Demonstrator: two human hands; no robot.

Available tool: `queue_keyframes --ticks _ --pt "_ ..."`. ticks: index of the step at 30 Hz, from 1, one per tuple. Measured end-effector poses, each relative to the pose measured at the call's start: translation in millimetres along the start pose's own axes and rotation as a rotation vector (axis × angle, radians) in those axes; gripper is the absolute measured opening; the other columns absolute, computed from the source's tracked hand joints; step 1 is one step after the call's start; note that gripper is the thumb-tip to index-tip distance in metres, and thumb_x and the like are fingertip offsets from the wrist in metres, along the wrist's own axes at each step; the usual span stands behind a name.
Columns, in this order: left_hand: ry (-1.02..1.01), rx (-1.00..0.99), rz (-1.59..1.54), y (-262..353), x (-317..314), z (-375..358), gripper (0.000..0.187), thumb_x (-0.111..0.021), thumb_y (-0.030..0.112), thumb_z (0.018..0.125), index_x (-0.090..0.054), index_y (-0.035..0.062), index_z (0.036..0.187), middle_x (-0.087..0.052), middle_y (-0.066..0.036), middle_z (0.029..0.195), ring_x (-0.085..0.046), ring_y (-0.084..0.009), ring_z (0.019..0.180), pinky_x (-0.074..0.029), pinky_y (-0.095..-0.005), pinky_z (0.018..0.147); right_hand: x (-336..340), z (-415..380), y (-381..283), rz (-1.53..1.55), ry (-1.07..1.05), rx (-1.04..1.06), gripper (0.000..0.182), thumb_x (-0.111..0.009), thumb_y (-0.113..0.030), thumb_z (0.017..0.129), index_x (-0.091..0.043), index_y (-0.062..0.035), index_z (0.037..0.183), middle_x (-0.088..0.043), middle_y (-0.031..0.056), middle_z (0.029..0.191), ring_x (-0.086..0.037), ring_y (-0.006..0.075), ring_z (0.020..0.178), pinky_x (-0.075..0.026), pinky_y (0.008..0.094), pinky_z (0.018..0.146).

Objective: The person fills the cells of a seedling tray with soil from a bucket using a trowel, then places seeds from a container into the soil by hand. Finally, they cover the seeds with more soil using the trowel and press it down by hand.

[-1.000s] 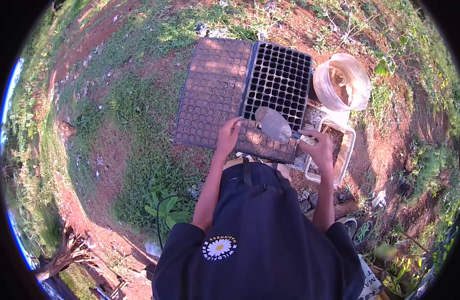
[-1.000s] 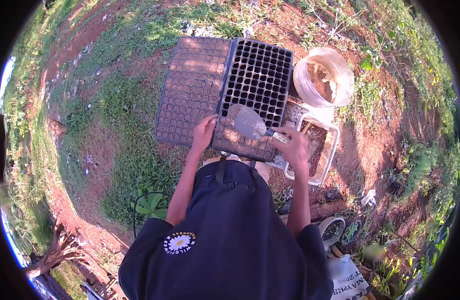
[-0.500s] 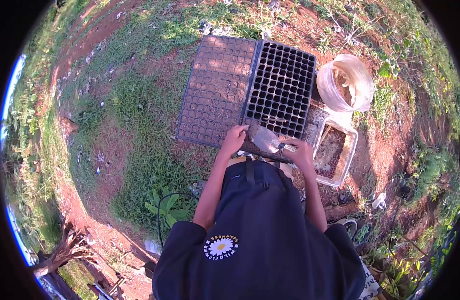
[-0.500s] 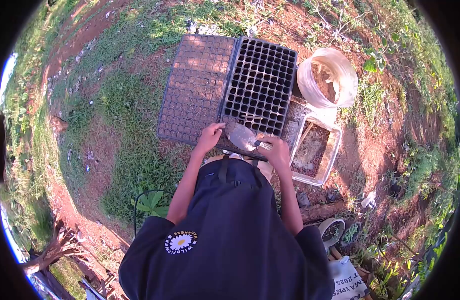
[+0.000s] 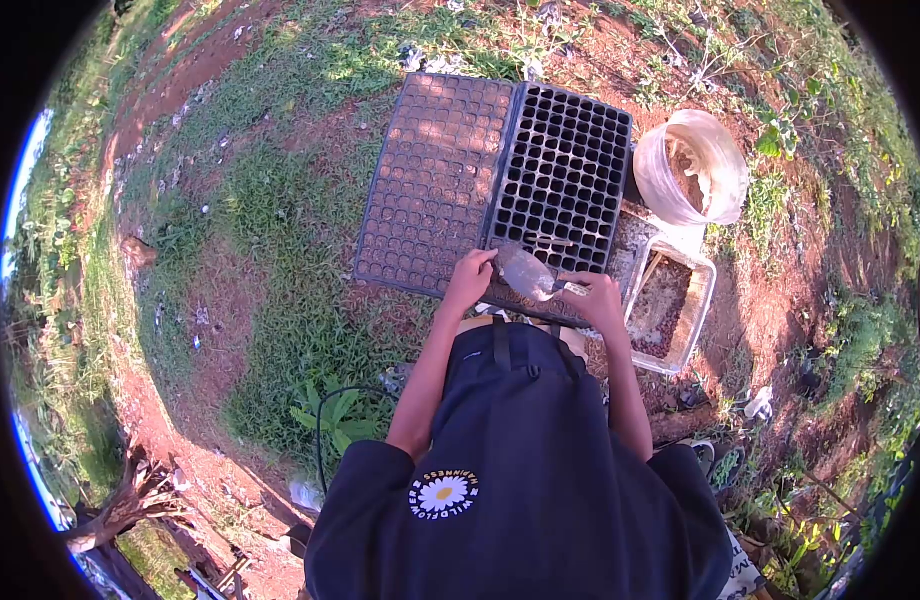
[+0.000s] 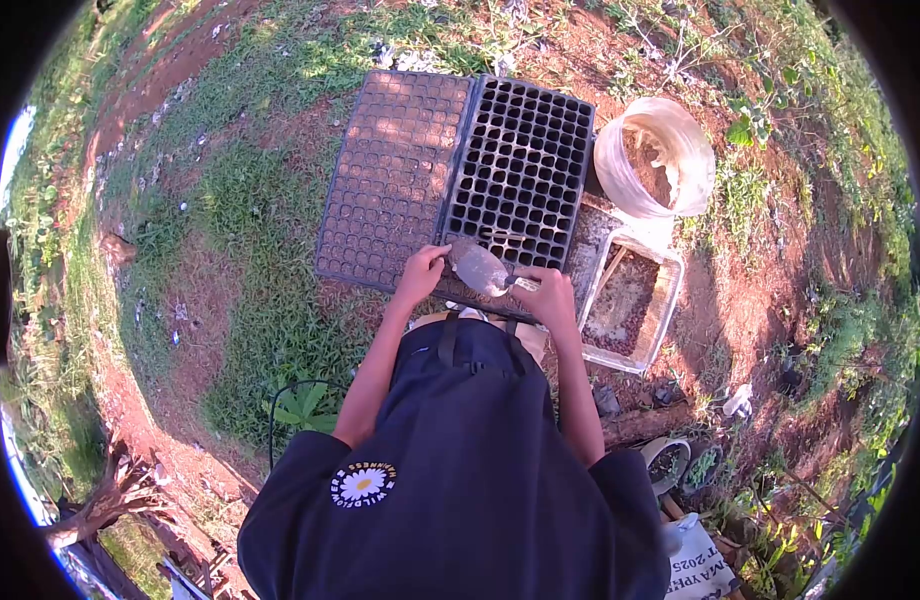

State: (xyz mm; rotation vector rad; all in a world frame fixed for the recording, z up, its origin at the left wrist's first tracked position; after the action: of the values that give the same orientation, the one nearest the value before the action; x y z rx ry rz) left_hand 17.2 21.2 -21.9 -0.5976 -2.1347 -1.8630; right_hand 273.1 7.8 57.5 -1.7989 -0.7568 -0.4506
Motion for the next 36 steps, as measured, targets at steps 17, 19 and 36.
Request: queue_keyframes --ticks 17,19,36 --pt "0.016 0.021 -0.015 6.3 8.1 -3.8 0.031 -0.052 0.000 0.086 -0.069 0.0004 0.112 -0.069 -0.019 0.101 -0.068 -0.0349 0.095 -0.052 -0.0388 0.086 22.0 -21.7 -4.7 0.060 0.024 0.051 0.032 -0.078 -0.021 0.072 -0.078 -0.0098 0.102 -0.075 0.0128 0.100 -0.072 0.0268 0.089 -0.055 0.0357 0.083" --pt "0.065 -0.007 -0.007 -1.2 10.7 -3.3 0.032 -0.051 -0.001 0.086 -0.069 0.0012 0.112 -0.069 -0.019 0.101 -0.068 -0.0346 0.093 -0.052 -0.0390 0.084 38.1 -28.0 -10.3 0.053 0.075 0.082 0.034 -0.078 -0.021 0.072 -0.077 -0.0097 0.104 -0.075 0.0136 0.100 -0.072 0.0266 0.091 -0.054 0.0359 0.086" --pt "0.115 -0.162 0.192 -4.2 17.7 -12.9 0.032 -0.056 -0.001 0.082 -0.071 0.0061 0.109 -0.066 -0.013 0.109 -0.060 -0.0345 0.096 -0.047 -0.0437 0.088 238.0 -29.3 24.7 0.263 0.681 -0.102 0.035 -0.080 -0.030 0.079 -0.076 -0.0110 0.108 -0.062 -0.0022 0.073 -0.047 0.0072 0.062 -0.037 0.0255 0.056"
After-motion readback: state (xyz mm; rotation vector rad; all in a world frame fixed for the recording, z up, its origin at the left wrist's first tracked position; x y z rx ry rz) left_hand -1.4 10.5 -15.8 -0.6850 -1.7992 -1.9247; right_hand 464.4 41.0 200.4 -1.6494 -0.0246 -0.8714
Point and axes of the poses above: each hand's wrist, its own z-axis towards the middle knuckle, its own x-axis out of the back of the hand, y = z × x, the point moved 6 cm from there along z, towards the middle knuckle
